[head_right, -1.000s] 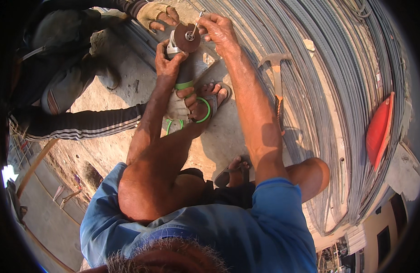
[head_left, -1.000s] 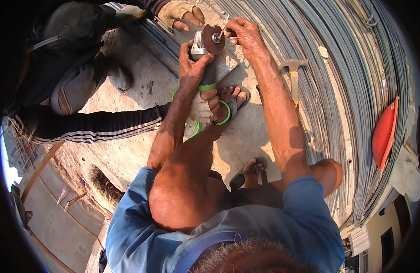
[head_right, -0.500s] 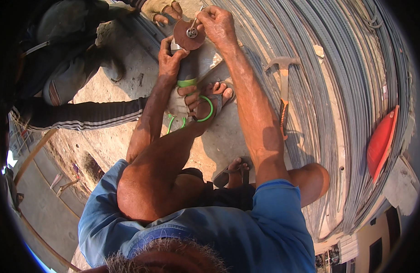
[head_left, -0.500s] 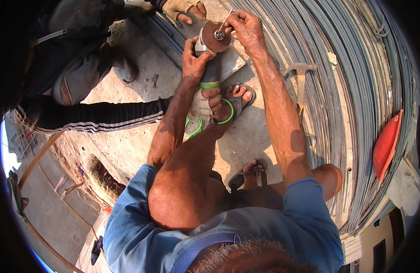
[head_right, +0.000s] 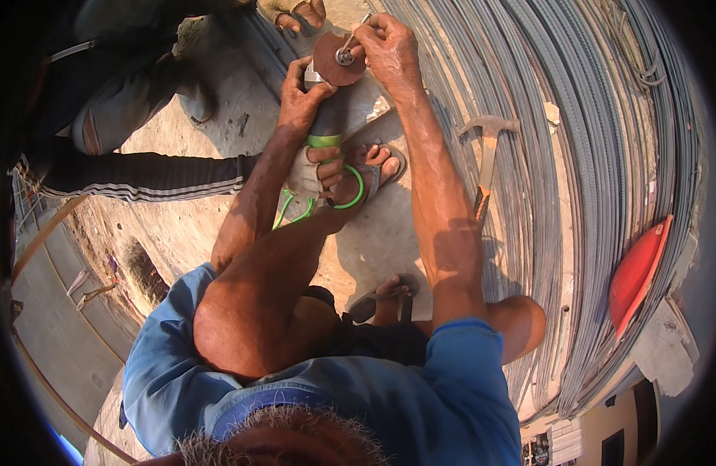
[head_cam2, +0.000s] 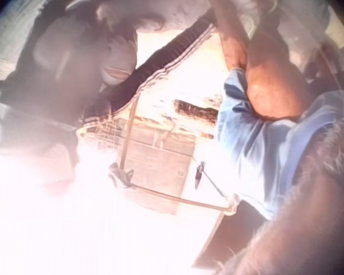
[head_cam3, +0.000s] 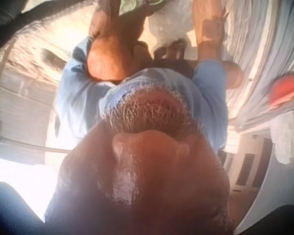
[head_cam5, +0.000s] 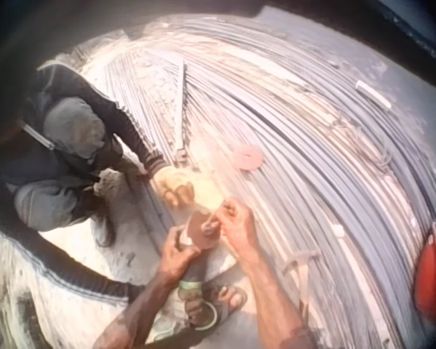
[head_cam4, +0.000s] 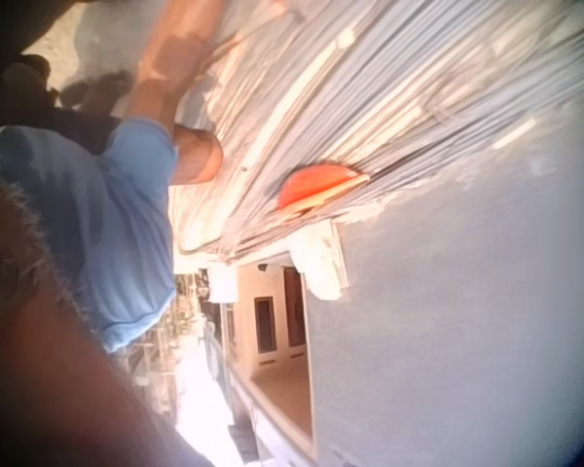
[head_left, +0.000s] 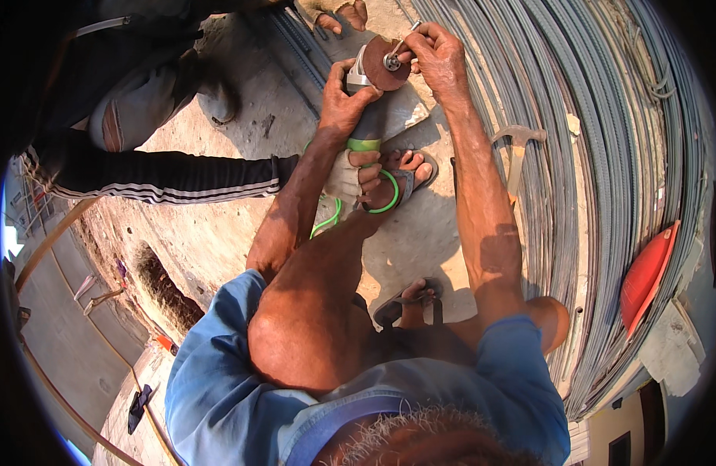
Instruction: The person removes the locking nut from an angle grinder using a wrench and a hammer, replaces the cutting disc, and reassembles the tool while assisted by another person.
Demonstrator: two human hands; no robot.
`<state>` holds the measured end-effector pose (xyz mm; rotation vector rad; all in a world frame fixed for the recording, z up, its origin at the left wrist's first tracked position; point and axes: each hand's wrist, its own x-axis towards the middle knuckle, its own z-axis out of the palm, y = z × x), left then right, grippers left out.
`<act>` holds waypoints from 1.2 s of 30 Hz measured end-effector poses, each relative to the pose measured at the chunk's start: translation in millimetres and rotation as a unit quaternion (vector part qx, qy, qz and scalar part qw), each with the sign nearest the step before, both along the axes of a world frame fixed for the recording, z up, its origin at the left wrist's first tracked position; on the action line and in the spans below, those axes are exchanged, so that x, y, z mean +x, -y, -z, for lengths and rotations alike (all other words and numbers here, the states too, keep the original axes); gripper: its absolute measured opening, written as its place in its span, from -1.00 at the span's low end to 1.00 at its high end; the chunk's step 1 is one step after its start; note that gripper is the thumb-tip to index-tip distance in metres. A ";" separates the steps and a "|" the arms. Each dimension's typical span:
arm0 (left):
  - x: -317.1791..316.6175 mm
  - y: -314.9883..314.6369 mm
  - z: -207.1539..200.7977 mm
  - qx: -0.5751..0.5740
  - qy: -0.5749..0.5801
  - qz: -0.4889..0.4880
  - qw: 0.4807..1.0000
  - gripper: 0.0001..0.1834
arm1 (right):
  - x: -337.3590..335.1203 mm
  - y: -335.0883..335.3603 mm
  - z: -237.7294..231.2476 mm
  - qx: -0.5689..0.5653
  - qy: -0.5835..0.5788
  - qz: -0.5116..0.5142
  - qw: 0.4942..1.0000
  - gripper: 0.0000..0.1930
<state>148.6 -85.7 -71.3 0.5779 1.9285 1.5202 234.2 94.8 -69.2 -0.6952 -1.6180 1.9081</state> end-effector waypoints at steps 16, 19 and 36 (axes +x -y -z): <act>7.7 -2.9 0.3 -0.078 -0.122 0.036 0.989 -0.15 | 12.8 -11.7 7.7 -0.100 0.034 -0.016 0.994 -0.87; 14.2 -9.2 -5.4 -0.095 -0.111 0.021 0.989 -0.16 | 17.5 -12.0 17.5 -0.153 0.010 0.007 0.988 -0.89; 20.3 -11.0 -0.5 -0.076 -0.207 0.007 0.975 -0.17 | 105.6 174.1 23.4 -0.074 0.147 -0.078 0.983 -0.70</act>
